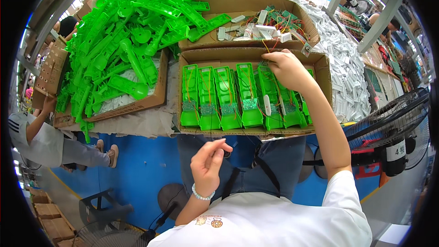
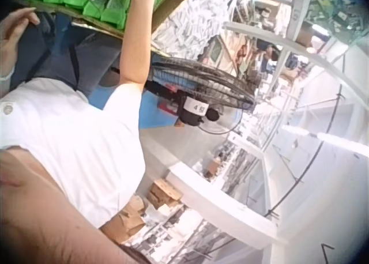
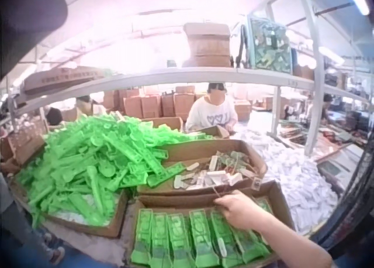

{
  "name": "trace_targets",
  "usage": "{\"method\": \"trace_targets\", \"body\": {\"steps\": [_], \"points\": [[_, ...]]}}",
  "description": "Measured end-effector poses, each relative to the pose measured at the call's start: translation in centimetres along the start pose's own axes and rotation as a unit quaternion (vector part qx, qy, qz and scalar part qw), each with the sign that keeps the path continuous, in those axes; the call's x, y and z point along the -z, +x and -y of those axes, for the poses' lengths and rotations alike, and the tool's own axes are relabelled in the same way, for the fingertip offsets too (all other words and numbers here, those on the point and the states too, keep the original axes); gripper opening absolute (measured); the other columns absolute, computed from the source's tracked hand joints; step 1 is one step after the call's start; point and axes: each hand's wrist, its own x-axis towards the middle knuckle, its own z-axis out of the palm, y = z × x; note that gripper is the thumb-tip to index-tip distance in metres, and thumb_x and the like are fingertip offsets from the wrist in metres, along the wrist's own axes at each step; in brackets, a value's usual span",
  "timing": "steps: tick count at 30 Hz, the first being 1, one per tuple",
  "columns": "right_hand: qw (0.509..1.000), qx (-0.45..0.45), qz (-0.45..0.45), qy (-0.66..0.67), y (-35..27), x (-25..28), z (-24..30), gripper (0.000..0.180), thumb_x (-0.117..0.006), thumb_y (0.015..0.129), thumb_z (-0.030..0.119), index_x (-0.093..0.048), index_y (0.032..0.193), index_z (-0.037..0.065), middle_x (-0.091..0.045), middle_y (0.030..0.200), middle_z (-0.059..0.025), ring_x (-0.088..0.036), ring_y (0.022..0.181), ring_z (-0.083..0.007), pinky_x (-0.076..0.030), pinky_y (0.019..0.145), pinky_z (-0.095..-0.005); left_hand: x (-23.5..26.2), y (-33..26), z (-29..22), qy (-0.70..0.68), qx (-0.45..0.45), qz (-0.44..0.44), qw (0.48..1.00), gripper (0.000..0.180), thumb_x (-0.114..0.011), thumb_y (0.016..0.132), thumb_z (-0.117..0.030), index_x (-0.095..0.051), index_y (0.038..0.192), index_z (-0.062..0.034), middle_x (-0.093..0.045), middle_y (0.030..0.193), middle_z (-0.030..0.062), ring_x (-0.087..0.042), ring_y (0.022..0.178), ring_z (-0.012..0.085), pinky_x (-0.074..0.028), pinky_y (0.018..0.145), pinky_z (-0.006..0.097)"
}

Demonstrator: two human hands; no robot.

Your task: The person assembles electronic components by hand, inserting circuit boards, wires, and white plastic parts into green plastic housings.

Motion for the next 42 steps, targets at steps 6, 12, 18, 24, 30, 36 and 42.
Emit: {"method": "trace_targets", "body": {"steps": [6, 12, 18, 24, 30, 36, 42], "points": [[0.904, -0.021, -0.089, 0.417, 1.5, 2.6, 1.9, 0.036, -0.054, 0.078, -0.006, -0.066, 0.111, -0.002, -0.069, 0.103, -0.0071, -0.062, 0.095, -0.0162, -0.05, 0.085, -0.0319, 1.4, -0.7, 0.2, -0.028, 0.035, 0.01, 0.999, 0.023, -0.052, 0.092, 0.002, -0.062, 0.112, 0.0038, -0.065, 0.092, 0.0104, -0.061, 0.086, 0.0141, -0.047, 0.073, 0.024], [0.848, -0.034, -0.117, 0.515, 0.7, 3.9, 4.9, 0.03, -0.067, 0.076, -0.004, -0.067, 0.106, -0.003, -0.069, 0.099, -0.0089, -0.064, 0.089, -0.0134, -0.051, 0.083, -0.0272, 1.5, 0.9, -0.9, -0.031, 0.004, 0.01, 0.999, 0.024, -0.052, 0.091, 0.002, -0.062, 0.113, 0.0036, -0.066, 0.092, 0.0116, -0.062, 0.085, 0.015, -0.046, 0.074, 0.024], [0.793, -0.048, -0.104, 0.599, -2.9, 4.5, 9.4, 0.024, -0.07, 0.077, -0.003, -0.066, 0.101, -0.004, -0.069, 0.095, -0.0106, -0.065, 0.083, -0.0149, -0.053, 0.075, -0.0281, -0.1, 4.3, -3.1, 0.007, -0.141, 0.018, 0.99, 0.027, -0.057, 0.086, 0.006, -0.06, 0.113, 0.0054, -0.062, 0.1, 0.0137, -0.063, 0.088, 0.0207, -0.05, 0.081, 0.031], [0.809, -0.071, -0.184, 0.553, -7.3, 2.3, 13.8, 0.024, -0.073, 0.076, -0.004, -0.062, 0.098, -0.003, -0.066, 0.093, -0.0081, -0.065, 0.083, -0.0124, -0.052, 0.066, -0.023, -4.4, 7.0, -5.6, -0.127, -0.179, -0.005, 0.976, 0.028, -0.063, 0.084, 0.007, -0.061, 0.112, 0.0063, -0.057, 0.11, 0.0138, -0.062, 0.095, 0.0193, -0.052, 0.084, 0.029], [0.887, -0.056, -0.188, 0.417, -10.3, 1.5, 14.3, 0.026, -0.076, 0.077, 0.002, -0.064, 0.1, -0.002, -0.063, 0.087, -0.0076, -0.061, 0.071, -0.0083, -0.047, 0.058, -0.0207, -4.1, 6.4, -3.9, -0.09, -0.194, -0.037, 0.976, 0.025, -0.062, 0.084, 0.009, -0.061, 0.109, 0.008, -0.059, 0.108, 0.0151, -0.066, 0.089, 0.0191, -0.055, 0.076, 0.028], [0.912, 0.077, -0.201, 0.348, -10.5, 3.0, 12.5, 0.017, -0.066, 0.083, 0.0, -0.068, 0.1, -0.002, -0.062, 0.086, -0.0091, -0.057, 0.065, -0.0092, -0.043, 0.055, -0.0201, -3.1, 5.3, -4.7, -0.184, -0.085, 0.034, 0.979, 0.022, -0.06, 0.084, 0.012, -0.062, 0.105, 0.0091, -0.061, 0.098, 0.0133, -0.067, 0.083, 0.0197, -0.057, 0.074, 0.029], [0.841, 0.008, -0.092, 0.533, -11.6, 1.4, 11.7, 0.012, -0.061, 0.088, -0.002, -0.065, 0.097, -0.007, -0.061, 0.087, -0.009, -0.061, 0.07, -0.0124, -0.049, 0.059, -0.0217, -3.6, 4.7, -5.3, -0.168, -0.052, 0.087, 0.981, 0.027, -0.062, 0.083, 0.01, -0.061, 0.111, 0.009, -0.057, 0.093, 0.0101, -0.065, 0.082, 0.0182, -0.056, 0.072, 0.029]]}}
